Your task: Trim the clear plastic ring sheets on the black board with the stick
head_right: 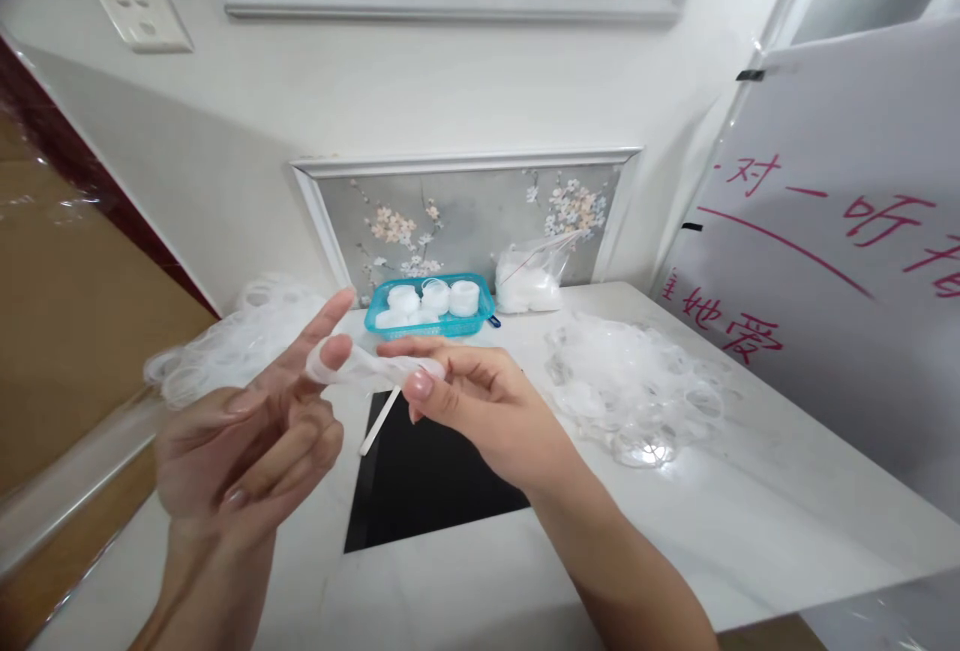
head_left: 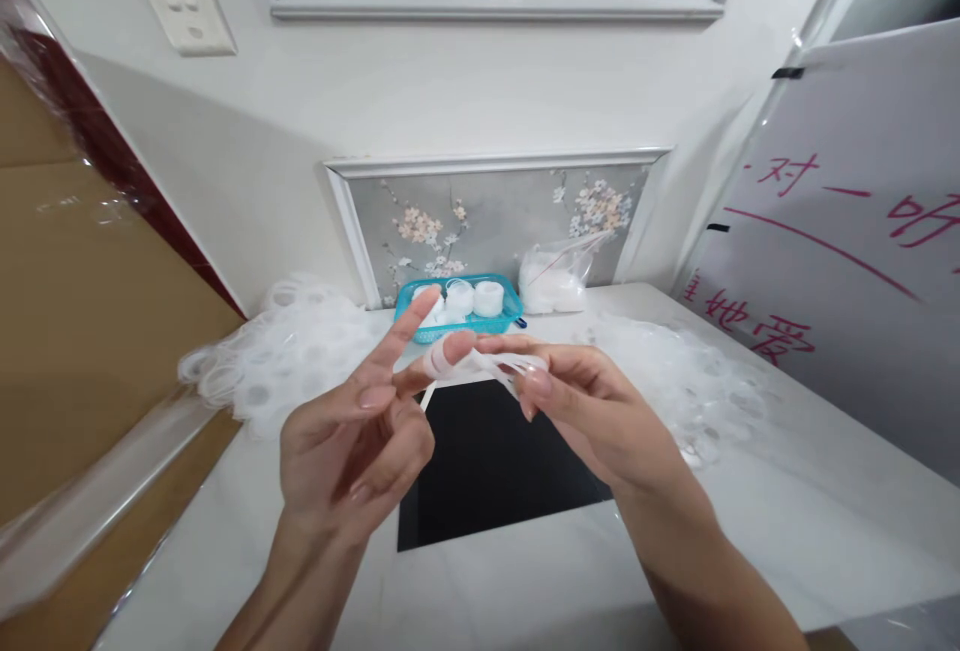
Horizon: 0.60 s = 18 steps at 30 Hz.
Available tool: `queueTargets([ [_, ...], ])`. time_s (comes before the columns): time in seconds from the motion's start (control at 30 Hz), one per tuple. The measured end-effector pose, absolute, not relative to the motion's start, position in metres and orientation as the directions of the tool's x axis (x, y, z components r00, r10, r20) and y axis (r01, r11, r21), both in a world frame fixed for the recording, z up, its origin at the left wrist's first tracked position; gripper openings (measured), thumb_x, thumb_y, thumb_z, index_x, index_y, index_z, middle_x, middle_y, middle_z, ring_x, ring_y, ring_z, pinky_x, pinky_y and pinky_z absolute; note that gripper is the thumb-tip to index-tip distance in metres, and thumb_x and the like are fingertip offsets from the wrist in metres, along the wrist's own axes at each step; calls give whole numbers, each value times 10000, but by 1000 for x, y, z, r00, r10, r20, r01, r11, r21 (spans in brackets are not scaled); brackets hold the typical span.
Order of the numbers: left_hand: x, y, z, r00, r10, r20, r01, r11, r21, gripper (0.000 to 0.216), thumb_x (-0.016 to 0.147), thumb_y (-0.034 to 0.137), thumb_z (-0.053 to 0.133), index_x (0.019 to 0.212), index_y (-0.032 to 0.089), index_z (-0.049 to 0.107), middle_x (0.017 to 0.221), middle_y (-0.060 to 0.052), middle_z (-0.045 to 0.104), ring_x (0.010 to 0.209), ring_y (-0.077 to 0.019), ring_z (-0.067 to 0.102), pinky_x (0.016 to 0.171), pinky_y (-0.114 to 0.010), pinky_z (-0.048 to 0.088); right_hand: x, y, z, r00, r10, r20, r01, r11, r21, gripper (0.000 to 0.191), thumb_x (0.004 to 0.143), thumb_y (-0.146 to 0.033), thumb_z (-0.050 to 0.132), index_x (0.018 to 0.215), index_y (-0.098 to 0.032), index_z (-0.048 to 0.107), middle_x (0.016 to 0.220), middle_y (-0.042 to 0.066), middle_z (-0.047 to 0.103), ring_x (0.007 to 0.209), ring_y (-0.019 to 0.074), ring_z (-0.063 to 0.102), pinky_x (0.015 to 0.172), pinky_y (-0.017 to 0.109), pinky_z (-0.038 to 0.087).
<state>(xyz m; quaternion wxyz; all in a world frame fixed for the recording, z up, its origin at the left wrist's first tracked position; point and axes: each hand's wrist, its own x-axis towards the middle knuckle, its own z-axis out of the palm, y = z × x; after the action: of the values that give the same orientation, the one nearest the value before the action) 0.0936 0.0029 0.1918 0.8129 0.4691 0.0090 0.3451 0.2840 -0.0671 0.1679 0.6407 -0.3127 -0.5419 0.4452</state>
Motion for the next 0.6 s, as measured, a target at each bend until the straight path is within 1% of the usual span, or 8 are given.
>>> queueTargets([
  [0.1, 98, -2, 191, 666, 683, 301, -550, 177, 816, 789, 787, 121, 552, 1515, 350, 347, 1321, -80, 660, 281, 26, 296, 270, -167, 207, 280, -62, 165, 60, 922, 383, -314, 382, -869, 238, 859, -390, 713, 651, -275, 713, 1197, 4, 725, 1286, 239, 551, 1081, 453, 418],
  [0.2, 109, -10, 186, 519, 787, 333, -457, -74, 886, 1000, 826, 98, 603, 1534, 528, 44, 1408, -44, 597, 333, 11, 429, 305, -137, 334, 278, -57, 163, 102, 925, 367, -344, 379, -859, 237, 835, -403, 730, 635, -278, 712, 1189, 0, 727, 1283, 252, 552, 1081, 465, 414],
  [0.23, 114, -12, 183, 437, 817, 376, -409, -192, 892, 1046, 851, 114, 626, 1518, 548, -53, 1404, -38, 600, 361, -3, 463, 334, -146, 398, 277, -56, 163, 107, 923, 371, -334, 384, -861, 238, 830, -411, 734, 634, -277, 711, 1174, 5, 732, 1277, 257, 558, 1074, 466, 419],
  [0.3, 123, -17, 177, 251, 834, 491, -293, -418, 860, 1094, 891, 172, 659, 1497, 526, -181, 1356, -36, 638, 413, -32, 497, 411, -190, 502, 276, -55, 163, 108, 913, 394, -269, 408, -872, 230, 824, -411, 739, 646, -269, 709, 1148, 19, 739, 1266, 265, 567, 1056, 462, 431],
  [0.37, 128, -19, 174, 121, 811, 573, -185, -549, 815, 1109, 904, 219, 673, 1505, 462, -227, 1280, -43, 686, 458, -58, 515, 451, -213, 531, 275, -57, 164, 110, 889, 444, -144, 456, -878, 197, 831, -385, 737, 682, -260, 704, 1159, 28, 733, 1261, 261, 570, 1060, 458, 430],
  [0.43, 128, -18, 173, 81, 798, 597, -143, -584, 799, 1136, 897, 215, 687, 1509, 428, -246, 1226, -45, 712, 480, -68, 534, 433, -197, 502, 273, -60, 165, 122, 848, 516, 33, 516, -856, 147, 842, -352, 732, 736, -257, 696, 1199, 30, 715, 1267, 256, 564, 1099, 468, 399],
  [0.5, 123, -15, 174, 108, 804, 585, -166, -566, 808, 1166, 883, 174, 694, 1502, 432, -260, 1243, -40, 704, 508, -69, 566, 442, -183, 489, 270, -63, 165, 137, 785, 604, 236, 566, -790, 117, 851, -329, 725, 771, -255, 683, 1234, 35, 697, 1297, 263, 538, 1135, 493, 363],
  [0.6, 111, -8, 174, 277, 817, 506, -238, -452, 860, 1169, 868, 110, 674, 1498, 454, -248, 1349, -46, 639, 624, -96, 653, 521, -198, 523, 266, -63, 165, 123, 649, 751, 512, 607, -608, 107, 857, -289, 707, 766, -251, 663, 1185, 53, 714, 1320, 292, 514, 1133, 532, 369],
])
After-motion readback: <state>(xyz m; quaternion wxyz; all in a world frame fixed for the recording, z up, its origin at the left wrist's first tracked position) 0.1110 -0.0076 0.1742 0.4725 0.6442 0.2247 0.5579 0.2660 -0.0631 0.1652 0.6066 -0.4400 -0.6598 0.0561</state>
